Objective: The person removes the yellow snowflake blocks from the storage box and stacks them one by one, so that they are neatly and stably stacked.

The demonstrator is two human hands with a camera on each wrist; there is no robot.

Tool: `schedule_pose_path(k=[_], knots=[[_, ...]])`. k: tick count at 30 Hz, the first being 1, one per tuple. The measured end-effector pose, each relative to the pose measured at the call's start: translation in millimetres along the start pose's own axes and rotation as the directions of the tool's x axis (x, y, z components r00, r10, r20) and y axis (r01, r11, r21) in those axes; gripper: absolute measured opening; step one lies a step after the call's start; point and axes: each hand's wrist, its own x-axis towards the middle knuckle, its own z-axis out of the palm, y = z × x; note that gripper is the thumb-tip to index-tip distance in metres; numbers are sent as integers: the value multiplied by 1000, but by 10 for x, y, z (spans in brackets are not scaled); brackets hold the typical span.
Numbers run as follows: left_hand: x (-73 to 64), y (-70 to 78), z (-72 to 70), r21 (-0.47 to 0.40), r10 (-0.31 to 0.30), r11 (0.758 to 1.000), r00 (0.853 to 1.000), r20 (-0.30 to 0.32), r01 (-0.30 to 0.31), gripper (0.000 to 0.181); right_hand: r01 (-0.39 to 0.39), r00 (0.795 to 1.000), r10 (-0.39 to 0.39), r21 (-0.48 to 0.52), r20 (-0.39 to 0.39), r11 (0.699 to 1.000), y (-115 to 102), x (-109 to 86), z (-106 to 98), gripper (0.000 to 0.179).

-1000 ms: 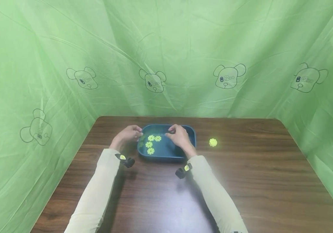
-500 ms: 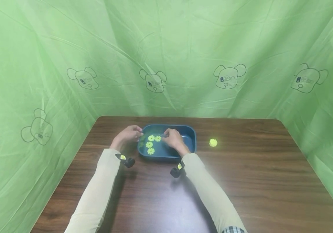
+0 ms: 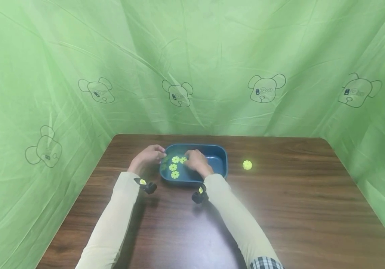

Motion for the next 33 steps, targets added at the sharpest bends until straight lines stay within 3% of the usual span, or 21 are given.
schedule_pose_path(k=[10, 18, 22, 27, 33], knots=[[-5, 6, 20, -4, -3, 1000, 1000, -2, 3, 26, 30, 999, -25, -124, 45, 992, -52, -1, 5, 38], [30, 13, 13, -12, -5, 1000, 1000, 0, 5, 26, 2, 1000, 1, -133, 19, 991, -46, -30, -16, 17], [36, -2, 5, -4, 0, 1000, 1000, -3, 0, 25, -12, 1000, 16, -126, 27, 992, -34, -15, -25, 19], [48, -13, 2, -6, -6, 1000, 1000, -2, 6, 25, -18, 999, 20, -60, 36, 998, 5, -10, -51, 20], [49, -21, -4, -8, -13, 1000, 1000, -5, 13, 25, -53, 997, 45, 129, 64, 990, 88, -31, -105, 14]])
